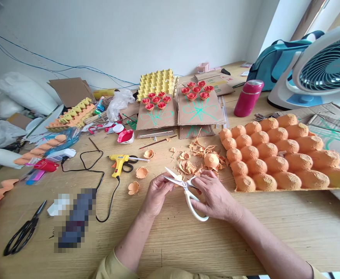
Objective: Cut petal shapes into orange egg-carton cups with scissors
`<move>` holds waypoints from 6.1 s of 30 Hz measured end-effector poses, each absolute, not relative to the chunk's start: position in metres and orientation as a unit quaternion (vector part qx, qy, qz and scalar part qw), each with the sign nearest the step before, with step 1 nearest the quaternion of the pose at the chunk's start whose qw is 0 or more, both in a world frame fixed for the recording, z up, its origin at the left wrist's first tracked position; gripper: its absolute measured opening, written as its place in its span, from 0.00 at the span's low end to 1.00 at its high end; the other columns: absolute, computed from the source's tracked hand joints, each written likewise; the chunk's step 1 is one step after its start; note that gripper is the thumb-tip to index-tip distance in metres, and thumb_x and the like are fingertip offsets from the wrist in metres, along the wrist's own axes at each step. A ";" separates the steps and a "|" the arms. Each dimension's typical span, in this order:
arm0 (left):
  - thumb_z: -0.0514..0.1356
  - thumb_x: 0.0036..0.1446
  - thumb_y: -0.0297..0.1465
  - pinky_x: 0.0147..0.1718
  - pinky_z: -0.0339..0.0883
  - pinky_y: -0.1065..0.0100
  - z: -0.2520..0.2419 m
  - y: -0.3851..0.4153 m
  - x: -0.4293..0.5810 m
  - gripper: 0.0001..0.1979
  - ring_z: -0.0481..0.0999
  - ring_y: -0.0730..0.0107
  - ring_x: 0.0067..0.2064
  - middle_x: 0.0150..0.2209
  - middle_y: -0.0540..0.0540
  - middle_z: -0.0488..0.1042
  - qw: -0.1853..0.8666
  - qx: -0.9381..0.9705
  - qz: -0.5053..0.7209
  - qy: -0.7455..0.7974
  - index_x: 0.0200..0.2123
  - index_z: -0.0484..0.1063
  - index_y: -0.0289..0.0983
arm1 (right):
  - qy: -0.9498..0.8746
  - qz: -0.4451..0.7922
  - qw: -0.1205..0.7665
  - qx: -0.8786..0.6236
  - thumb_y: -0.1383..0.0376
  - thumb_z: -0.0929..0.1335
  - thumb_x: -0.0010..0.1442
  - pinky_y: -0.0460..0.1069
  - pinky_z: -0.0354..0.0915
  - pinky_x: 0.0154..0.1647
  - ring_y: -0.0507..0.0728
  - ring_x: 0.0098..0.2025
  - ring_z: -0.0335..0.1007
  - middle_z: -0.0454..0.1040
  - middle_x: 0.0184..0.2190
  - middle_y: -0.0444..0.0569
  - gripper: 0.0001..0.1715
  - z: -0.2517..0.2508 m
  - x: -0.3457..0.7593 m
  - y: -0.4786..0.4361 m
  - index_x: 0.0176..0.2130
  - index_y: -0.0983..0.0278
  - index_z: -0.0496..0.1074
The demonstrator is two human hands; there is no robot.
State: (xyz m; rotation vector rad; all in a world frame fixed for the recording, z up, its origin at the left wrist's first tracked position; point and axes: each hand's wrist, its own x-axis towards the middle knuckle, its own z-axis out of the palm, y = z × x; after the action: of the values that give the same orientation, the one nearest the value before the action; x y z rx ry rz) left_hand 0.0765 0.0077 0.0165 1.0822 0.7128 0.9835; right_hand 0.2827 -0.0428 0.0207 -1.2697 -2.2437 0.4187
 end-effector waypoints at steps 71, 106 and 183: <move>0.66 0.54 0.39 0.39 0.59 0.68 0.016 0.008 0.073 0.13 0.67 0.70 0.35 0.30 0.48 0.71 0.713 0.511 0.344 0.335 0.30 0.71 0.35 | -0.541 0.489 0.494 -0.473 0.49 0.71 0.59 0.51 0.66 0.37 0.57 0.37 0.68 0.73 0.36 0.47 0.21 0.017 0.279 -0.038 0.45 0.59 0.67; 0.69 0.51 0.27 0.47 0.67 0.65 0.018 -0.003 0.086 0.35 0.74 0.69 0.43 0.42 0.47 0.73 0.747 0.498 0.333 0.288 0.60 0.61 0.44 | -0.438 0.578 0.507 -0.466 0.51 0.76 0.51 0.47 0.58 0.27 0.52 0.29 0.58 0.68 0.29 0.41 0.25 0.020 0.269 -0.038 0.41 0.59 0.66; 0.69 0.52 0.33 0.43 0.65 0.68 0.023 -0.008 0.084 0.15 0.71 0.69 0.41 0.39 0.49 0.71 0.612 0.499 0.510 0.340 0.40 0.68 0.40 | -0.734 0.402 0.320 -0.444 0.42 0.59 0.66 0.54 0.60 0.39 0.60 0.36 0.58 0.66 0.33 0.49 0.26 0.010 0.267 -0.048 0.35 0.60 0.63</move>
State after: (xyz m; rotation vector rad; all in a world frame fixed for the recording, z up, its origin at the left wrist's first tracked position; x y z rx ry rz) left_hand 0.0839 -0.0077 0.0226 1.1517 0.7851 1.1771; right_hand 0.2666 -0.0481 0.0098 -1.1661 -1.9291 1.0563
